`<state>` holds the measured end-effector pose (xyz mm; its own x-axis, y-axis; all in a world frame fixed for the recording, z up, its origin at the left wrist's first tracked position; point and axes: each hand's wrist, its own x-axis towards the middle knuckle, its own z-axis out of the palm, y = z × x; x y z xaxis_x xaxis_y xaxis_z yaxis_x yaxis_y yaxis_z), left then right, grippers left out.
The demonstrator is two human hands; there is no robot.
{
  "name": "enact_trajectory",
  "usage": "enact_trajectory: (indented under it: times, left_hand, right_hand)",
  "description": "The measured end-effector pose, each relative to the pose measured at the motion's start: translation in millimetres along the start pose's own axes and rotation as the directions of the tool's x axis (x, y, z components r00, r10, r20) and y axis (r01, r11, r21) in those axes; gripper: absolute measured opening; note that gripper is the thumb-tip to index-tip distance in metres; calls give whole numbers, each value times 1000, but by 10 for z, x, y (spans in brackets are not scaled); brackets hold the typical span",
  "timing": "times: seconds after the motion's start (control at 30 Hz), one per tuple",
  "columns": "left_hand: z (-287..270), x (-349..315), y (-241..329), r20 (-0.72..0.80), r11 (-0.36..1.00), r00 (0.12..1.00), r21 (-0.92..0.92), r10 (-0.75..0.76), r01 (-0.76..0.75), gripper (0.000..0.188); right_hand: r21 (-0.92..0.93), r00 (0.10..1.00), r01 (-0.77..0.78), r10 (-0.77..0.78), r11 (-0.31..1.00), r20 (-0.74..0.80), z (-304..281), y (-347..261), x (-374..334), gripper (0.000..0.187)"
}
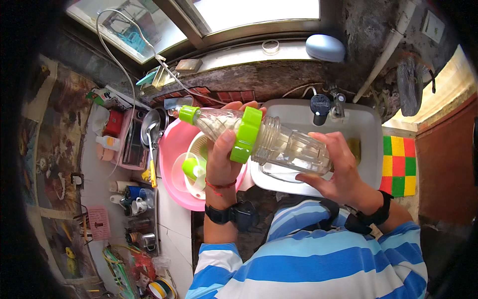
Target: The person assembles a manual juicer by hand, washes various parts and a glass in a sink, and then organizes mugs and containers on a kitchen countertop.
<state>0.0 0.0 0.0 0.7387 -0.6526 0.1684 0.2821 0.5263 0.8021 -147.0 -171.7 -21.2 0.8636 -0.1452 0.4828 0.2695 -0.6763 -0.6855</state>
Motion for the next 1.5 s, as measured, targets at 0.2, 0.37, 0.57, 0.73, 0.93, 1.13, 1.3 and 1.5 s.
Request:
enact_trajectory:
  times: [0.2,0.37,0.57,0.73,0.93,1.13,1.3,1.5]
  left_hand:
    - [40,-9,-69,80,999,996,22,46,-48,65]
    - [44,43,5,121,993,991,91,60,-71,72]
    - [34,95,81,229,985,966,96,118,-143,71]
    - [12,164,89,284,980,947,82,153,-183,73]
    - [83,101,297,196,978,976,164,95,-128,101]
    - [249,-22,358,60,945,994,309,90,-105,99]
    - [253,-25,218,79,950,975,222,206,-218,90]
    - [260,-65,354,46,953,995,289,83,-93,92]
  right_hand:
    - [-33,998,60,-61,998,-26,-12,-8,28,66]
    - [16,998,56,-56,998,-9,-28,-44,61,66]
    - [288,992,-32,-5,957,126,-50,-60,93,67]
    - [534,975,-206,129,820,178,-4,-124,94,64]
    - [595,970,-237,159,768,182,-5,-99,86,58]
    - [642,959,-280,236,714,157,21,-84,73,55]
    - [540,985,-173,140,824,102,36,-56,87,54]
    - [574,984,-178,136,799,115,22,-51,89,54]
